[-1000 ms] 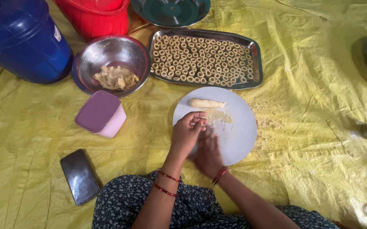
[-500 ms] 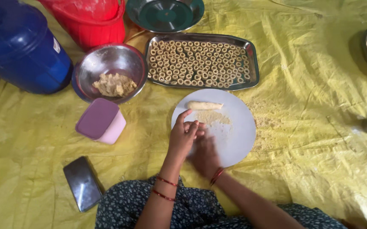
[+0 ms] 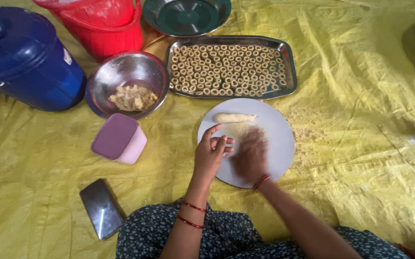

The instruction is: The person rolls a small piece of dough into a thin rope on a white plate, then coils it into a spiral shape and places it on a metal tray. This process is repeated multiple times throughout the clip.

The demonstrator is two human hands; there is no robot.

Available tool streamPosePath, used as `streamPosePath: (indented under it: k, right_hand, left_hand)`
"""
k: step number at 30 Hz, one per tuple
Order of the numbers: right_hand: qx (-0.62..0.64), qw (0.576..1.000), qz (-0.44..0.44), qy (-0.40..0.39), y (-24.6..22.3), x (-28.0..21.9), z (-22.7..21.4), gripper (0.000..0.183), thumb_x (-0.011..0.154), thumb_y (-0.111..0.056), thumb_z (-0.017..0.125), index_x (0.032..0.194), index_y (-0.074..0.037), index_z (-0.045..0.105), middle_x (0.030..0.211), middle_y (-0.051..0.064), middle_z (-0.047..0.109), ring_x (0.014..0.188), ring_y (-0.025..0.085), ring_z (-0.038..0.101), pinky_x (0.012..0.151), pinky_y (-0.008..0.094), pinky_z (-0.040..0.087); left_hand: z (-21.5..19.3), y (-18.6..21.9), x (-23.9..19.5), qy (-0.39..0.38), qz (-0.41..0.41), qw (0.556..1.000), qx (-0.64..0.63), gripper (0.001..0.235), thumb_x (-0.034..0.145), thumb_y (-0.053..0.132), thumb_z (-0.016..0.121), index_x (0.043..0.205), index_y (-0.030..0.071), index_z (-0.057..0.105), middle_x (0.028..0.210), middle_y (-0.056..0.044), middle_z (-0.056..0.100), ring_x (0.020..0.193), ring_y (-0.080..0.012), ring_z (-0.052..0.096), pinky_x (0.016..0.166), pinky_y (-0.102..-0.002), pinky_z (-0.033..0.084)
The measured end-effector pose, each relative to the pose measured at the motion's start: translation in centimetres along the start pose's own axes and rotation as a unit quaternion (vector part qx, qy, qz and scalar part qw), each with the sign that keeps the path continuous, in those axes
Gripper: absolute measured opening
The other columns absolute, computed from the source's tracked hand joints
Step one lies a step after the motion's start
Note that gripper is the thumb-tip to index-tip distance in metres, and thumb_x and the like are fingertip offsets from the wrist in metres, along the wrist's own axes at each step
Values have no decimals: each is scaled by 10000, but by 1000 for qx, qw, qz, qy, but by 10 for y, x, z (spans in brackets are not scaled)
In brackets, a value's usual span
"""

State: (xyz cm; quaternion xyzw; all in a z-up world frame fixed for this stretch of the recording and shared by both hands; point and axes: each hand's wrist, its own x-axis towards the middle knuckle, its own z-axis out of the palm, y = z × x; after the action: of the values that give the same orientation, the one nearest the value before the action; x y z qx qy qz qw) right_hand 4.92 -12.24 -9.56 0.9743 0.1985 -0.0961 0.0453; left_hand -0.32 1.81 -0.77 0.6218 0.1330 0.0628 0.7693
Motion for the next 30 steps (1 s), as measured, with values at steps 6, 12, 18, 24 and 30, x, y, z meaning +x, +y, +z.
streamPosePath:
  k: [6,12,18,24,30]
  right_hand:
    - [163,973,88,137,85,33,-8,975,1001,-552,508,1558,108,55,1584,351,191,1507,484,125,1176,653,17]
    - [255,949,149,109,59,8,-46,786,975,-360,530,1622,-57,203,1447,141,571,1350,291,530,1204,672,123]
    - [121,984,43,122,54,6,-27,443,903,-328,691,1298,-139,624,1204,112,643,1170,282,614,998,455,504]
    - [34,995,-23,94,26,-19,-18,473,982,-325,560,1391,-88,547,1391,144,572,1333,310,536,1146,505,410]
    - [9,999,-21,-24,-11,-37,-22,1164,887,-724,617,1511,148,163,1609,358,123,1512,490,106,1211,562,118]
  left_hand:
    - [2,1,5,-1,5,1000,2,430,1016,179,583,1415,37,506,985,-76,777,787,-121,731,642,-226,490]
    - [2,-5,7,-12,8,1000,11,391,1017,153,575,1391,43,542,1004,-72,778,809,-116,736,643,-223,495]
    - [0,-2,6,-5,16,999,30,378,1009,123,575,1377,38,557,1006,-81,781,814,-125,744,650,-228,509]
    - [3,-1,7,-9,21,1000,22,371,1012,112,573,1375,37,561,1003,-86,784,815,-125,742,652,-227,509]
    - [9,-5,4,49,42,992,108,295,1037,111,529,1317,80,618,1009,-50,800,838,-139,768,730,-264,560]
